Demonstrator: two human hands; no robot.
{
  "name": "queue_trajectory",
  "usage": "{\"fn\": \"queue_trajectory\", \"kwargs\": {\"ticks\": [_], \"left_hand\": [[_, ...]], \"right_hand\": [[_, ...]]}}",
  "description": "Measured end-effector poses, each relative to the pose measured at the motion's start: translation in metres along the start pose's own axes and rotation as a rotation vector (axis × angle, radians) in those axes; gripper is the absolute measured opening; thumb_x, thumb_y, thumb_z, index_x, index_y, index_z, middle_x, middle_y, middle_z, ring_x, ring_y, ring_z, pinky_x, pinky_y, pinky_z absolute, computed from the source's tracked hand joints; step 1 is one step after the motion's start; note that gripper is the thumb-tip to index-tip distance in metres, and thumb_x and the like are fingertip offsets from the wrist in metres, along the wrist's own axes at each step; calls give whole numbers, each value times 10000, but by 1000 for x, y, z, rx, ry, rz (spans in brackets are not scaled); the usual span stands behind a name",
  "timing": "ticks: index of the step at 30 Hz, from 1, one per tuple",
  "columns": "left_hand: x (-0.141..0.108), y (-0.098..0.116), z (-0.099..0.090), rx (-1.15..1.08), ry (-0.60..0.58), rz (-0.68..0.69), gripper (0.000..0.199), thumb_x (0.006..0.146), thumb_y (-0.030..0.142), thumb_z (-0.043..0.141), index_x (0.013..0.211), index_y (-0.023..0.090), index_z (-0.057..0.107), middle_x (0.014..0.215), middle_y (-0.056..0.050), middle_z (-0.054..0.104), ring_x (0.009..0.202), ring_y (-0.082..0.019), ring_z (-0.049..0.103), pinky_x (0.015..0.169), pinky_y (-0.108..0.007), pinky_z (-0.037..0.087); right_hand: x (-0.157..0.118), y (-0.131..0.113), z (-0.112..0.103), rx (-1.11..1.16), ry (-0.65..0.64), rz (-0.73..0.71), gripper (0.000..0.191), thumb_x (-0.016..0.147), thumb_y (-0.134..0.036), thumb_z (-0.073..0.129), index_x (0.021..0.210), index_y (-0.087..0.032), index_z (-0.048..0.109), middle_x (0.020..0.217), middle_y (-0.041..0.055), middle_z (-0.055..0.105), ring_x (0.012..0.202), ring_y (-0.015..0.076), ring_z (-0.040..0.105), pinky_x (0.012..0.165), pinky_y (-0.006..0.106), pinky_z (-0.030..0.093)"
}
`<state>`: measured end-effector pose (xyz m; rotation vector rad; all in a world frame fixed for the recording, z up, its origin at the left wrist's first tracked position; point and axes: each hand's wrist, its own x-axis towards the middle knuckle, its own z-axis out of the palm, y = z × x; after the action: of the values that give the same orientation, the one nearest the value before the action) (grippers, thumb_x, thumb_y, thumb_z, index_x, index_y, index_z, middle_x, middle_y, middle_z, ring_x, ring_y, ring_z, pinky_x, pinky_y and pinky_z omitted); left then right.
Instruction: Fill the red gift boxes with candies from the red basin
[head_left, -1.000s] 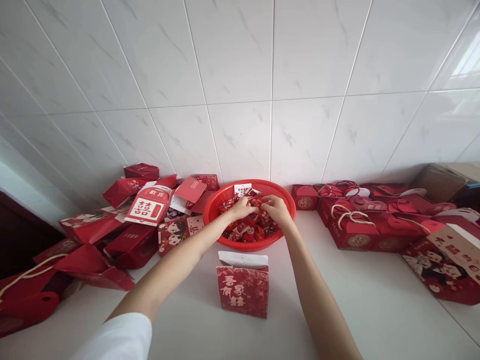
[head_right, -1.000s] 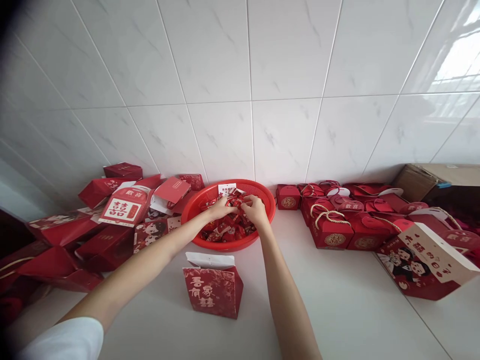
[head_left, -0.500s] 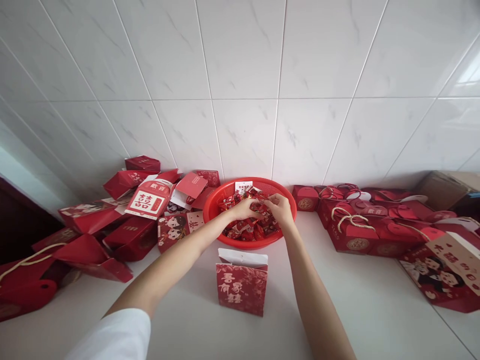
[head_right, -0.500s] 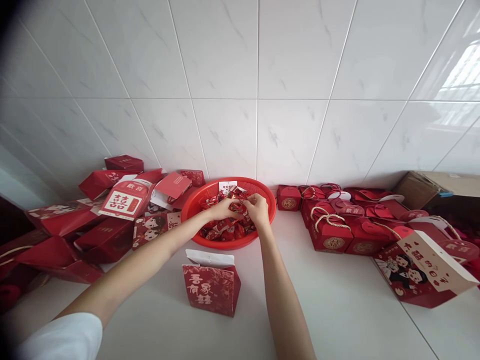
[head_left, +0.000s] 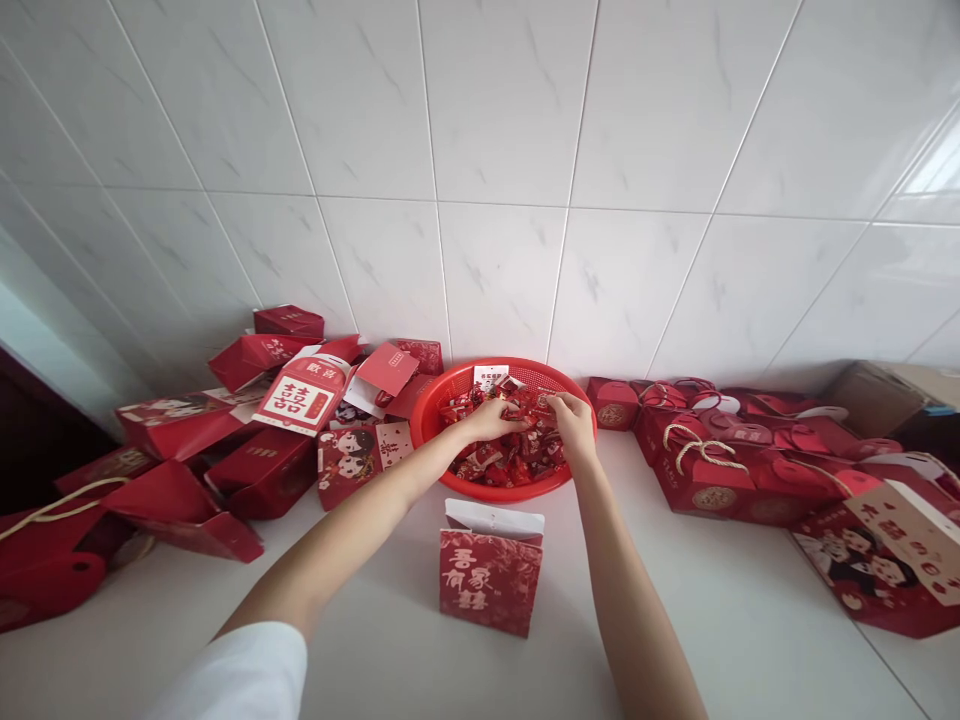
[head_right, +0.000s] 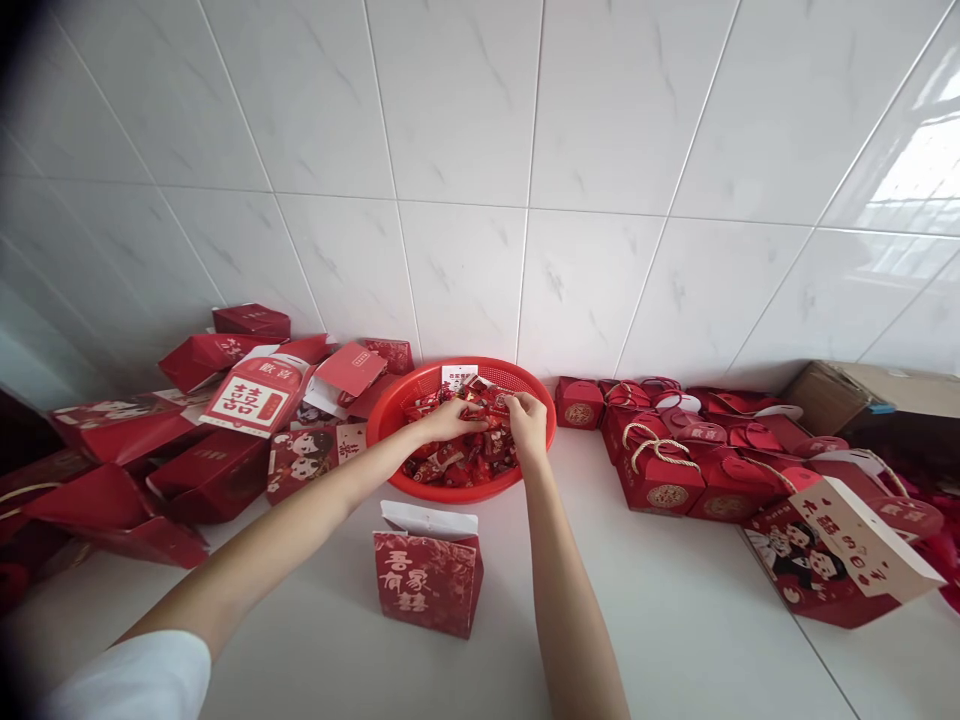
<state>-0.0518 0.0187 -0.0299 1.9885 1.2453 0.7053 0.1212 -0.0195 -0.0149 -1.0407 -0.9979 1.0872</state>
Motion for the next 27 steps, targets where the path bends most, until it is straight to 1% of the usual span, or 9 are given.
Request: {"fn": "queue_trajectory", "kwargs": {"ticks": [4, 7, 11, 13, 15, 17, 19, 25, 27], "left_hand": [[1, 6, -2, 97, 75, -94, 236, 727, 348, 787, 890, 180, 762, 897, -40, 774, 924, -265, 702, 817, -316, 507], [0, 11, -3, 144, 95, -132, 217, 731, 252, 771, 938, 185, 762, 957, -53, 779, 940, -263, 710, 811, -303, 517], [-3, 14, -3, 218, 100, -176, 204, 738, 132, 708, 931, 176, 759, 970, -69, 777, 923, -254, 715, 773, -289, 515], [-4, 15, -3, 255, 98, -196, 230, 721, 85, 684, 919, 174, 758, 924, -66, 774, 880, -246, 717, 737, -280, 510], [-4, 15, -3, 283, 91, -204, 279, 704, 78, 687, 955, 180, 756, 884, -51, 770, 832, -234, 715, 710, -272, 504], [-4, 16, -3, 301, 74, -200, 328, 697, 108, 709, 1011, 194, 751, 865, -32, 765, 803, -220, 708, 703, -265, 499], [-4, 17, -2, 312, 35, -189, 326, 679, 144, 738, 998, 206, 757, 843, -15, 759, 785, -210, 700, 694, -259, 493], [-5, 21, 5, 346, -140, -109, 199, 597, 172, 795, 785, 225, 759, 795, 16, 739, 774, -201, 680, 658, -248, 459], [-5, 22, 7, 369, -169, -75, 163, 588, 185, 805, 732, 227, 742, 747, 22, 718, 754, -207, 668, 662, -261, 447]], "right_hand": [[1, -2, 0, 21, 31, 15, 181, 638, -387, 628, 627, -207, 632, 659, 3, 669, 665, 178, 619, 612, 283, 514], [2, -2, 0, 45, 22, 47, 165, 648, -376, 644, 636, -211, 635, 683, 15, 692, 709, 201, 655, 604, 289, 529], [2, -2, -2, 42, 5, 64, 164, 664, -375, 659, 652, -212, 639, 661, 20, 691, 707, 210, 667, 582, 295, 534], [2, -2, -2, 28, 0, 59, 168, 670, -378, 654, 673, -210, 649, 668, 25, 700, 695, 209, 665, 567, 293, 526], [2, -1, -2, 17, -4, 53, 171, 668, -376, 649, 697, -208, 660, 678, 28, 707, 689, 207, 661, 554, 288, 514], [3, -1, -2, 14, -6, 52, 172, 659, -369, 650, 716, -207, 666, 678, 27, 708, 692, 207, 660, 547, 284, 505], [3, -1, -2, 16, -10, 56, 171, 648, -361, 659, 725, -208, 666, 674, 26, 706, 698, 211, 661, 543, 284, 498], [4, -1, -2, 33, -4, 58, 198, 624, -366, 680, 740, -207, 663, 691, 27, 711, 694, 208, 662, 540, 278, 485], [4, -1, -2, 37, 2, 61, 210, 612, -371, 692, 740, -207, 666, 708, 25, 713, 666, 196, 648, 539, 277, 484]]}}
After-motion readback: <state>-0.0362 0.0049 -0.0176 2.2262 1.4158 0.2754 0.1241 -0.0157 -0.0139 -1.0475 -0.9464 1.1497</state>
